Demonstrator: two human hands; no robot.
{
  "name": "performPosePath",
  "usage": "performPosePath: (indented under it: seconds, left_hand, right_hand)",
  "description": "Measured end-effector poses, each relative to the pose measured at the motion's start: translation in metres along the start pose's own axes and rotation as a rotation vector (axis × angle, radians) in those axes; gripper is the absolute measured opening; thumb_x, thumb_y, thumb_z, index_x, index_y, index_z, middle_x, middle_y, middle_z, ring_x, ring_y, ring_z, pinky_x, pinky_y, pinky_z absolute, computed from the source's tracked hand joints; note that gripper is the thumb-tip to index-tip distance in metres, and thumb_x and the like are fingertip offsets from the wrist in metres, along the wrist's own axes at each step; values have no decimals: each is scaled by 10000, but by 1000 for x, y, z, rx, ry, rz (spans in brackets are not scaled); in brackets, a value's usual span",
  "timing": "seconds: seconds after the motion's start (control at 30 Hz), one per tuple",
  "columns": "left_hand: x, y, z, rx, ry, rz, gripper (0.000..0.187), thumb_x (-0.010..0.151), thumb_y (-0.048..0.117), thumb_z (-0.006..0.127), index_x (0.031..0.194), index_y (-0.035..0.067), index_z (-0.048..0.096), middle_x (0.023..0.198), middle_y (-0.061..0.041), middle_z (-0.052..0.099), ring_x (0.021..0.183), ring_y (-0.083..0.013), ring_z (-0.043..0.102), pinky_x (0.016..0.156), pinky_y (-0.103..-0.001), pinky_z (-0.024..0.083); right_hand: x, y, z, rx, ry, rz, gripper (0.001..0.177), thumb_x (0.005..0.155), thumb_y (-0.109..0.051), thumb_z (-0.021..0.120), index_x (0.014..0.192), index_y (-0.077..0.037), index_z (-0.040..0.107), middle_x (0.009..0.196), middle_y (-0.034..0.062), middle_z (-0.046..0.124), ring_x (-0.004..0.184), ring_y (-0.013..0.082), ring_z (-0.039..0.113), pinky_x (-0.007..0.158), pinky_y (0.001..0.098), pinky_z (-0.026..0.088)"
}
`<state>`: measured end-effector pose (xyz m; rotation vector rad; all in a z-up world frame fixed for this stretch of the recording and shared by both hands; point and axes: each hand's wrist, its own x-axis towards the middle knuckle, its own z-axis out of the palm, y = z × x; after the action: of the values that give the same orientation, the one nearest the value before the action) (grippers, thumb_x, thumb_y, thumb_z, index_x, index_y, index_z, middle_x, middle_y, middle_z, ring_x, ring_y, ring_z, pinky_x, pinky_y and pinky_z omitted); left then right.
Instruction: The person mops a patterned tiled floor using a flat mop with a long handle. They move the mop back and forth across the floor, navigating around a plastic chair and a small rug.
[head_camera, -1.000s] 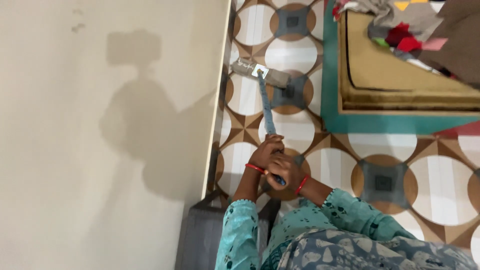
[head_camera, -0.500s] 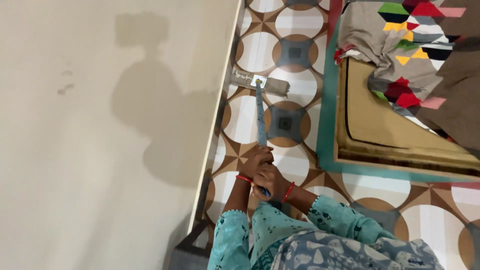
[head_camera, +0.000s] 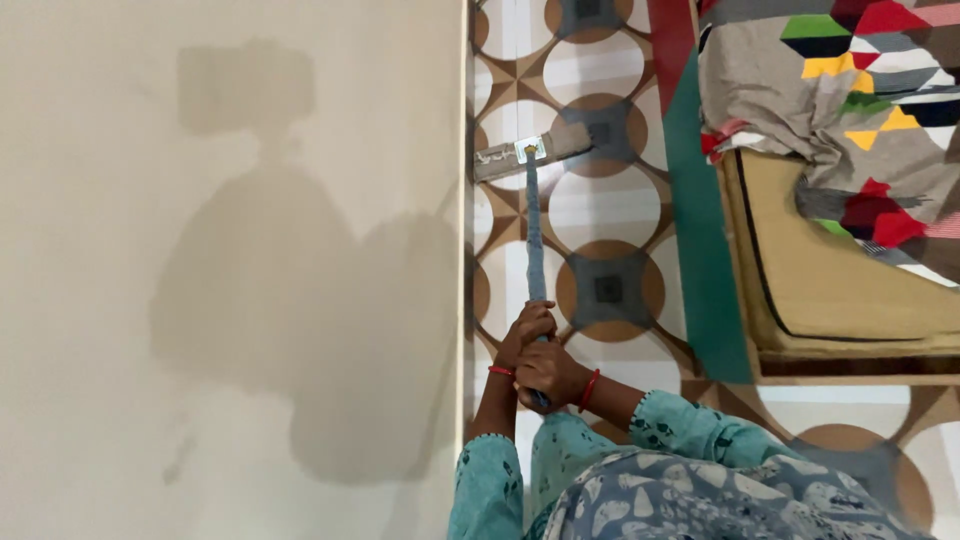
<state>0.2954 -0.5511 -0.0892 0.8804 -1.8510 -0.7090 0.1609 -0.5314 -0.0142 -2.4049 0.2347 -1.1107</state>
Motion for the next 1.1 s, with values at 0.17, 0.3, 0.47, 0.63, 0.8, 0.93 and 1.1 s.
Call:
performPosePath:
  seconds: [0.17, 0.3, 0.47, 0.63, 0.8, 0.93, 1.1]
  left_hand:
    - [37, -30, -48, -63, -40, -11, 179, 781, -37, 723, 766, 12, 551, 792, -98, 573, 956, -287, 634, 1158, -464, 483]
    - [63, -56, -64, 0, -68, -44, 179, 753, -33, 736, 761, 21, 565, 831, -98, 587, 1149, -342, 621, 1052, -405, 501]
    - [89, -110, -70, 47, -103, 15, 156, 834, -16, 692, 760, 43, 568, 859, -84, 595, 1172, -298, 647, 1066, -411, 492]
    - [130, -168, -80, 103, -192, 21, 113, 821, 24, 674, 758, 53, 585, 877, -88, 603, 1135, -274, 636, 1012, -374, 525]
    - [190, -216, -88, 222, -220, 1, 109, 794, 47, 661, 716, 96, 601, 947, -47, 666, 1064, -260, 645, 845, -337, 506]
    - [245, -233, -104, 81, -358, 18, 120, 795, 53, 654, 740, 73, 550, 898, -64, 576, 944, -258, 574, 925, -370, 465]
    - [297, -258, -110, 120, -350, -16, 108, 745, 84, 664, 728, 80, 558, 918, -58, 591, 967, -256, 565, 910, -367, 437]
  right_hand:
    - [57, 39, 6, -2, 73, -28, 154, 760, -78, 710, 682, -56, 579, 699, 135, 589, 643, 293, 583, 592, 416, 484]
    - [79, 65, 1, -55, 68, 42, 159, 728, -93, 707, 675, -62, 561, 712, 129, 598, 657, 302, 585, 596, 424, 484]
    - [100, 110, -3, -87, 65, 39, 223, 739, -113, 733, 665, -64, 529, 692, 119, 581, 630, 294, 566, 571, 417, 463]
    - [124, 169, -13, -70, 133, 48, 153, 723, -72, 675, 669, -68, 532, 659, 113, 551, 594, 294, 544, 551, 411, 451]
    - [153, 231, -37, -91, 187, 48, 124, 705, -71, 653, 675, -80, 533, 657, 108, 544, 594, 301, 545, 545, 400, 438]
    - [172, 272, -65, -68, 210, 60, 138, 711, -81, 659, 685, -78, 523, 661, 109, 536, 594, 299, 541, 553, 400, 439]
    - [198, 320, -89, -64, 218, 41, 153, 747, -76, 651, 691, -73, 508, 671, 108, 554, 581, 293, 548, 553, 385, 451]
